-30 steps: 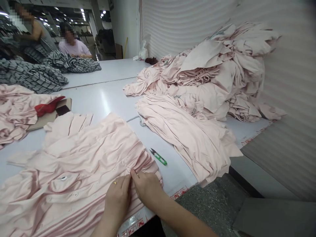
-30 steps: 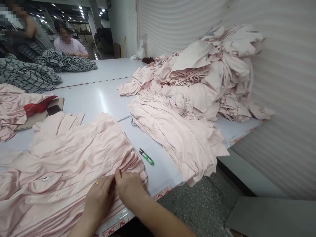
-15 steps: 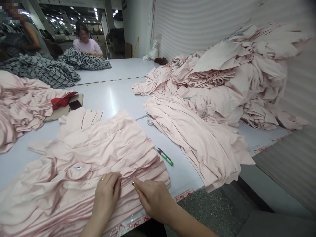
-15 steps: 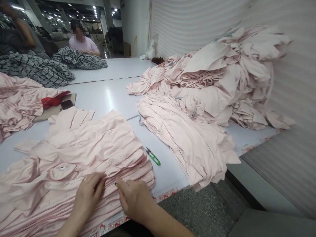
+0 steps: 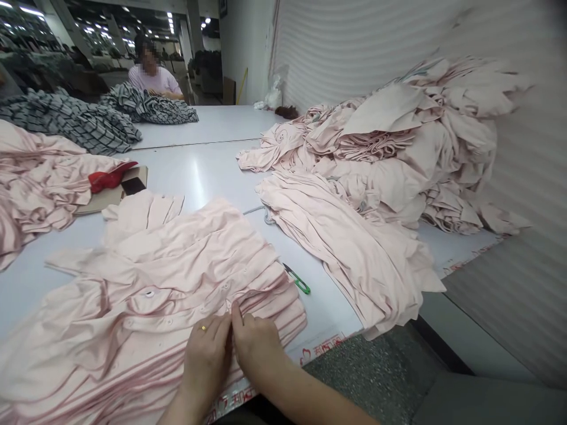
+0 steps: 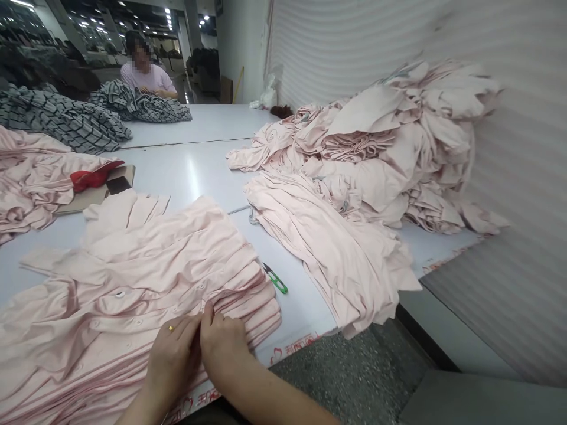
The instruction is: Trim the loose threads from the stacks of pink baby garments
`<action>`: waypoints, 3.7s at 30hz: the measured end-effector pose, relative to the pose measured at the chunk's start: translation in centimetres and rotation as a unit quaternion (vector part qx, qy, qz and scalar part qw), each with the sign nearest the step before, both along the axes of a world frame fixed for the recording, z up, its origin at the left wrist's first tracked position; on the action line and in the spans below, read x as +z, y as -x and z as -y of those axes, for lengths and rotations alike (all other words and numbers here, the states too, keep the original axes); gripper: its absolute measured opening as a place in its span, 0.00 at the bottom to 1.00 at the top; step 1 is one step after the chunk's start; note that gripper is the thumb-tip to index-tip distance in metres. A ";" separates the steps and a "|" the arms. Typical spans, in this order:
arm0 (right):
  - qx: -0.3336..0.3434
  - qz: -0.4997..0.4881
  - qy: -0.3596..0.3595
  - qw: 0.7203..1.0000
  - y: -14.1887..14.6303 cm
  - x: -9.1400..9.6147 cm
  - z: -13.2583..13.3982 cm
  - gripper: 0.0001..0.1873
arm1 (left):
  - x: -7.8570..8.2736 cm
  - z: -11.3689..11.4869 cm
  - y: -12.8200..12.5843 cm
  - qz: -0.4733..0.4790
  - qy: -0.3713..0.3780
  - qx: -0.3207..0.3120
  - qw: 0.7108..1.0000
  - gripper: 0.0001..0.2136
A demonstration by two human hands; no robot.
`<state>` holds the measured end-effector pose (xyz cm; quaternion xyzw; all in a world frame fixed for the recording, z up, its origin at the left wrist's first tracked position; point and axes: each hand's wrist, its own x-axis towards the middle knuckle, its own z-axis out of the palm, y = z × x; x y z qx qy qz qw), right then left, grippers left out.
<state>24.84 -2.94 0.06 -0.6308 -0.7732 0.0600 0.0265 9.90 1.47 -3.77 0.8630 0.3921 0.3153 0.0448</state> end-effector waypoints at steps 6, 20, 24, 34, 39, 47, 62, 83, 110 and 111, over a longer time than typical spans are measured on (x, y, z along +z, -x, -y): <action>0.054 -0.107 -0.006 0.993 -3.1 1.9 0.7 0.24 | 0.6 -1.7 -0.4 0.039 0.138 0.103 0.984 0.09; 0.080 -0.115 -0.025 0.990 2.0 0.9 0.5 0.23 | 1.1 0.7 5.4 0.029 0.046 0.073 0.996 0.08; 0.059 -0.080 -0.037 0.994 2.6 1.2 0.8 0.26 | 0.5 0.7 5.3 0.051 0.106 0.117 0.986 0.07; 0.002 0.041 -0.011 0.999 5.9 0.1 0.8 0.28 | 0.5 2.6 4.5 0.046 0.012 0.025 0.999 0.08; 0.102 0.034 0.033 0.994 3.2 2.4 0.8 0.31 | 0.6 1.0 3.8 0.050 0.109 0.081 0.989 0.07; 0.066 -0.107 0.009 0.992 2.9 3.0 1.2 0.21 | 1.1 0.8 6.9 0.009 0.056 0.152 0.987 0.07; 0.046 0.049 0.007 0.998 9.9 0.0 0.9 0.29 | 0.8 2.5 9.6 -0.016 0.070 0.064 0.995 0.10; 0.139 0.069 0.064 0.986 6.7 2.9 1.3 0.31 | 0.1 2.6 9.1 -0.006 0.054 0.051 0.997 0.07; 0.169 0.056 0.033 0.983 7.8 1.6 -1.1 0.25 | -0.1 2.5 10.0 -0.047 0.057 0.104 0.992 0.08; 0.169 0.060 0.037 0.983 7.5 2.0 -0.9 0.25 | 0.2 2.0 9.8 -0.046 0.082 0.120 0.988 0.09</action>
